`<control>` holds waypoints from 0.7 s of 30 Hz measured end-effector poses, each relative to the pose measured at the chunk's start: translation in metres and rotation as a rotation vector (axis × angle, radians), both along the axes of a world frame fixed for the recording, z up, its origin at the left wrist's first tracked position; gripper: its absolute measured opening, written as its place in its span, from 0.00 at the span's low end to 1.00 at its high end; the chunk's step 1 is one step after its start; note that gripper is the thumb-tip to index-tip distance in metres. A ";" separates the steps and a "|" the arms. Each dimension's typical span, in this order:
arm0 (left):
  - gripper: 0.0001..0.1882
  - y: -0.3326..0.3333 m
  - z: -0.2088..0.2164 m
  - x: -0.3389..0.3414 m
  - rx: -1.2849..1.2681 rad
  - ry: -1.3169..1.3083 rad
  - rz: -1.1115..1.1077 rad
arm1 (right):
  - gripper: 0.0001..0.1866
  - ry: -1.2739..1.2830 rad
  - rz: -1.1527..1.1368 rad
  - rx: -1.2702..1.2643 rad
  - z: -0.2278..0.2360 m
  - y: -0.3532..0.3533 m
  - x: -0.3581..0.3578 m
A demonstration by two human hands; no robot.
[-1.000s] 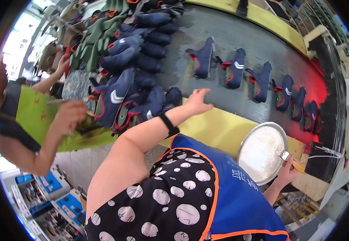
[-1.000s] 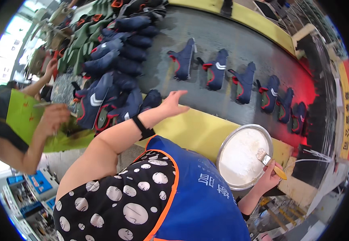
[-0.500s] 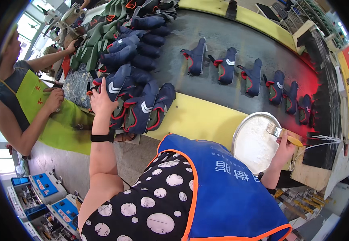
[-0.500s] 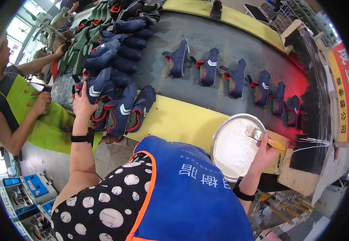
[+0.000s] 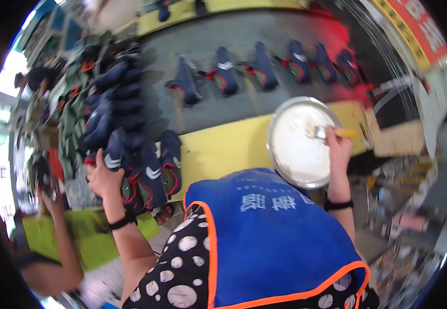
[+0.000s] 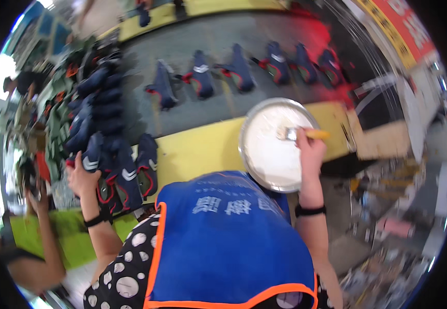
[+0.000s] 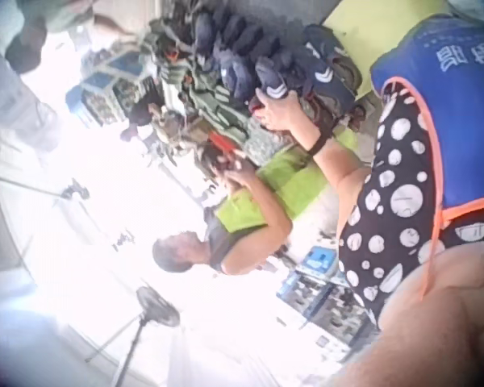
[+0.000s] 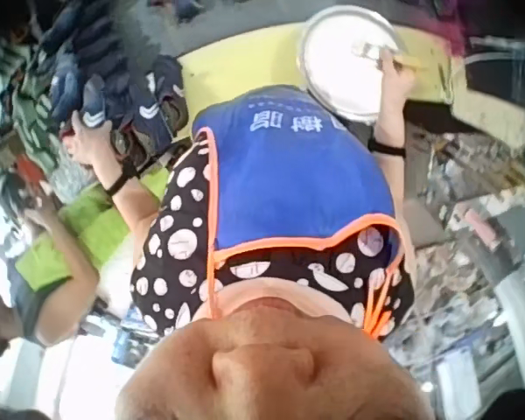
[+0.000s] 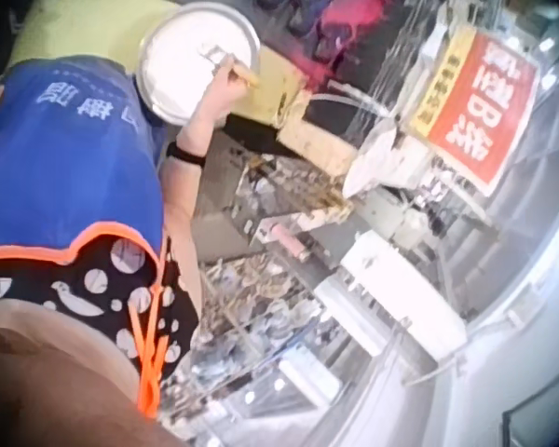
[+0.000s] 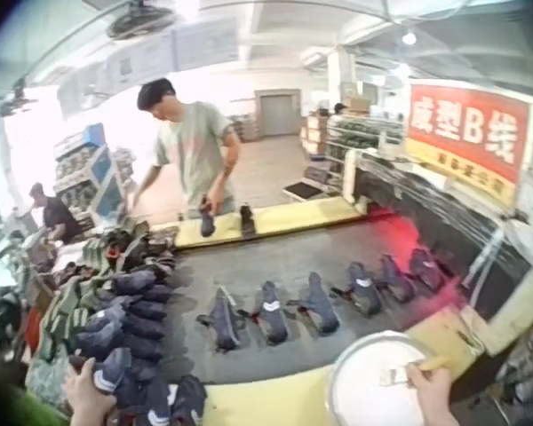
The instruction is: Applying white adhesive to the soles of shoes using a brush on a manufacturing assembly line.
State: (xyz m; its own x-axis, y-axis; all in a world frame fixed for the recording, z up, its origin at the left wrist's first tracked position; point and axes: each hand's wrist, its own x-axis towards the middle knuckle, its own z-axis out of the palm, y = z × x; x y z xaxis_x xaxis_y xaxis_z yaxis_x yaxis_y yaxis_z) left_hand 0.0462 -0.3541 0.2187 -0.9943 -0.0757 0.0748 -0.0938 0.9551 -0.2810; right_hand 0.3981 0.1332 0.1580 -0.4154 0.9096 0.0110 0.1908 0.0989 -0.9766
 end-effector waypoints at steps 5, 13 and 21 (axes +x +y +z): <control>0.46 0.030 -0.004 0.004 0.813 0.025 -0.586 | 0.11 -0.300 -0.063 0.240 -0.030 -0.019 0.008; 0.24 0.166 -0.018 0.075 1.921 -1.491 0.356 | 0.13 -0.588 -0.033 0.338 -0.057 -0.036 0.019; 0.37 0.241 -0.037 0.087 1.358 -1.860 -0.352 | 0.11 -0.335 -0.284 -0.018 -0.056 -0.010 0.060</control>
